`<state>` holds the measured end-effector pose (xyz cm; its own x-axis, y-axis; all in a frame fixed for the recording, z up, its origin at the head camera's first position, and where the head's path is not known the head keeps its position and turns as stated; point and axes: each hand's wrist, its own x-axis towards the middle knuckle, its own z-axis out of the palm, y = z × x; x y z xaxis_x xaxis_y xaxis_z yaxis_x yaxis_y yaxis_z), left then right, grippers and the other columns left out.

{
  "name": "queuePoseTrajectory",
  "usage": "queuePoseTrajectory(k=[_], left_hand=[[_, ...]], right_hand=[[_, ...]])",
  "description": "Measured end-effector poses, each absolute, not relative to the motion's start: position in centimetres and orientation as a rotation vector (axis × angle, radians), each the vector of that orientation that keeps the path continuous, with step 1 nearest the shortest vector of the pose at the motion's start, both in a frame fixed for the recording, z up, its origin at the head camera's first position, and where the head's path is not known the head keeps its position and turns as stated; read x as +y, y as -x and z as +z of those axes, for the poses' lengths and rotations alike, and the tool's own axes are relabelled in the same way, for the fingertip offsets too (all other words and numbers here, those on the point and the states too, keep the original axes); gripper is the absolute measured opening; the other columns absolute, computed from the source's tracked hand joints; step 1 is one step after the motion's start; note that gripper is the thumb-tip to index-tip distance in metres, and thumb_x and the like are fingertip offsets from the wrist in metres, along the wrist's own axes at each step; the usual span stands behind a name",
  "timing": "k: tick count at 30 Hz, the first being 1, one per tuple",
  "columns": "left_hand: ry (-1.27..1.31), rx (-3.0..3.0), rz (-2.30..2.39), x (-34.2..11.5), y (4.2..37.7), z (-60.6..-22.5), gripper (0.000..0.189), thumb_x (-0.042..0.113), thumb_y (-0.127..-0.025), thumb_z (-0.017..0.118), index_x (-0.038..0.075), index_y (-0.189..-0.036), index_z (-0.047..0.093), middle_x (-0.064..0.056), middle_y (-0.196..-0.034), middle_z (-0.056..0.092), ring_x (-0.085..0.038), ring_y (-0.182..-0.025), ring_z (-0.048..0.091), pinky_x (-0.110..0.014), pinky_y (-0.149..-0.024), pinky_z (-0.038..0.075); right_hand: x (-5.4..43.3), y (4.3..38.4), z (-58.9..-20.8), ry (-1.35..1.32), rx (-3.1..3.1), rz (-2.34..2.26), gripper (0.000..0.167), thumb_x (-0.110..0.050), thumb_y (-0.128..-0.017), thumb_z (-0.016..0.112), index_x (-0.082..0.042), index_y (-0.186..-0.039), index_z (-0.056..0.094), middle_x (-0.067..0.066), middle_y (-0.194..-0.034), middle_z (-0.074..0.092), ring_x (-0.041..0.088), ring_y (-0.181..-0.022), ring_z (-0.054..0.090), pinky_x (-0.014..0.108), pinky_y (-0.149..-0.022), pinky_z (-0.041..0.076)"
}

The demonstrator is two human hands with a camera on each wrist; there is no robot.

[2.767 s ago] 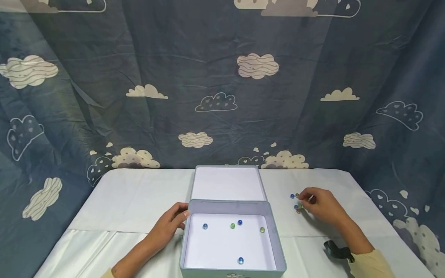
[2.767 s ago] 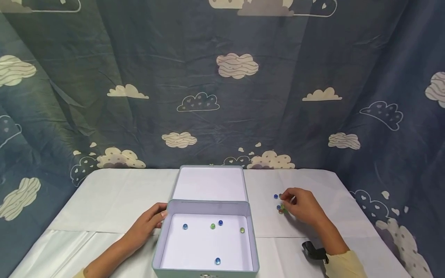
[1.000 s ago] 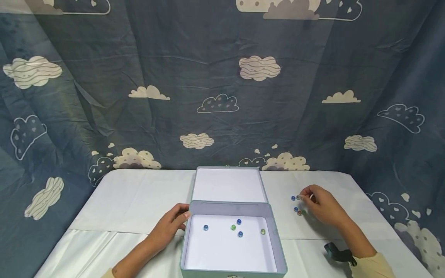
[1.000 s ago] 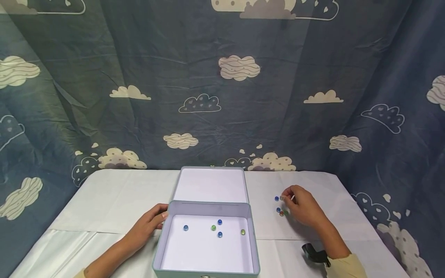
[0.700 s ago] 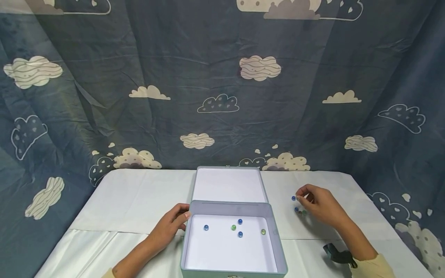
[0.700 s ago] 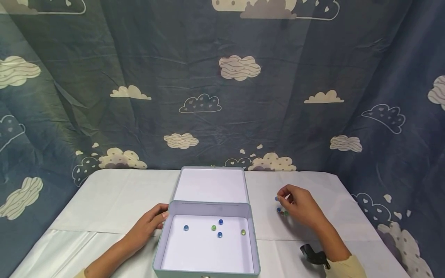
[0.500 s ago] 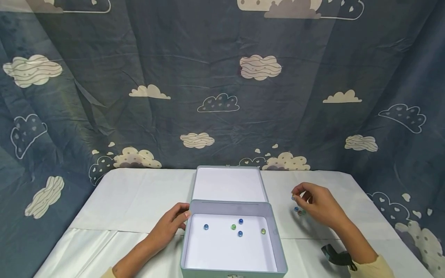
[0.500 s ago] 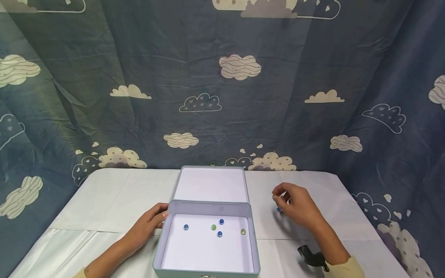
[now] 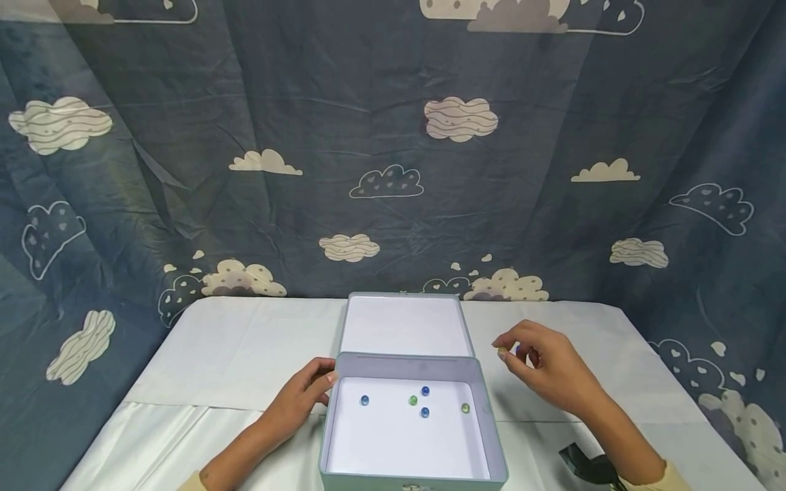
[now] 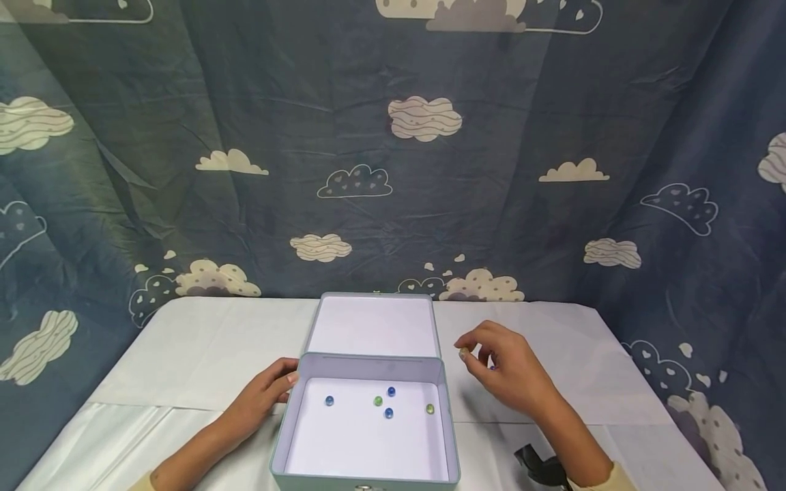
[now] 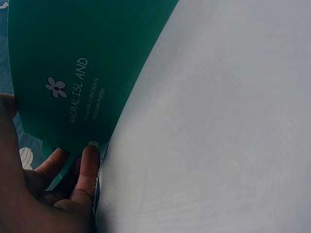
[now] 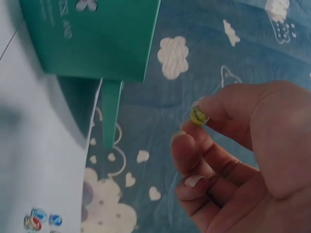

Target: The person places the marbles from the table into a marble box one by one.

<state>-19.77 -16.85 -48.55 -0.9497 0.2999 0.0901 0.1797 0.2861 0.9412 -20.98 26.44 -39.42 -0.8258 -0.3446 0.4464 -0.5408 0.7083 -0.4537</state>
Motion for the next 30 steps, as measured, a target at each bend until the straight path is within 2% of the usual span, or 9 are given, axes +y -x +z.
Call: queuePoseTrajectory(k=[10,20,30], left_hand=[[-0.476,2.439,1.758,-16.9,19.8,-48.6,0.046,0.034,-0.112,0.050,-0.001,-0.143,0.055,-0.017,-0.133,0.065,-0.029,-0.113,0.065,-0.030,-0.085,0.060],[-0.471,2.422,1.781,-16.8,19.7,-48.7,0.045,0.032,-0.112,0.051,-0.001,-0.142,0.056,-0.017,-0.132,0.065,-0.030,-0.112,0.065,-0.030,-0.084,0.060],[-0.473,2.432,1.766,-16.8,19.6,-48.4,0.046,0.032,-0.112,0.050,-0.001,-0.143,0.056,-0.018,-0.133,0.064,-0.029,-0.112,0.065,-0.030,-0.085,0.059]], right_hand=[[23.9,19.2,-38.6,-0.623,-2.652,0.837,0.029,-0.002,-0.088,0.085,-0.026,-0.103,0.078,-0.017,-0.094,0.068,0.007,-0.074,0.057,0.023,-0.063,0.049],[21.7,18.0,-39.3,-0.747,-2.557,0.840,0.036,0.001,-0.083,0.088,-0.029,-0.099,0.077,-0.022,-0.096,0.067,0.003,-0.073,0.057,0.022,-0.064,0.048],[19.3,17.3,-40.1,-0.759,-2.618,0.881,0.037,-0.001,-0.083,0.089,-0.032,-0.098,0.075,-0.023,-0.095,0.065,0.002,-0.075,0.058,0.024,-0.064,0.052]])
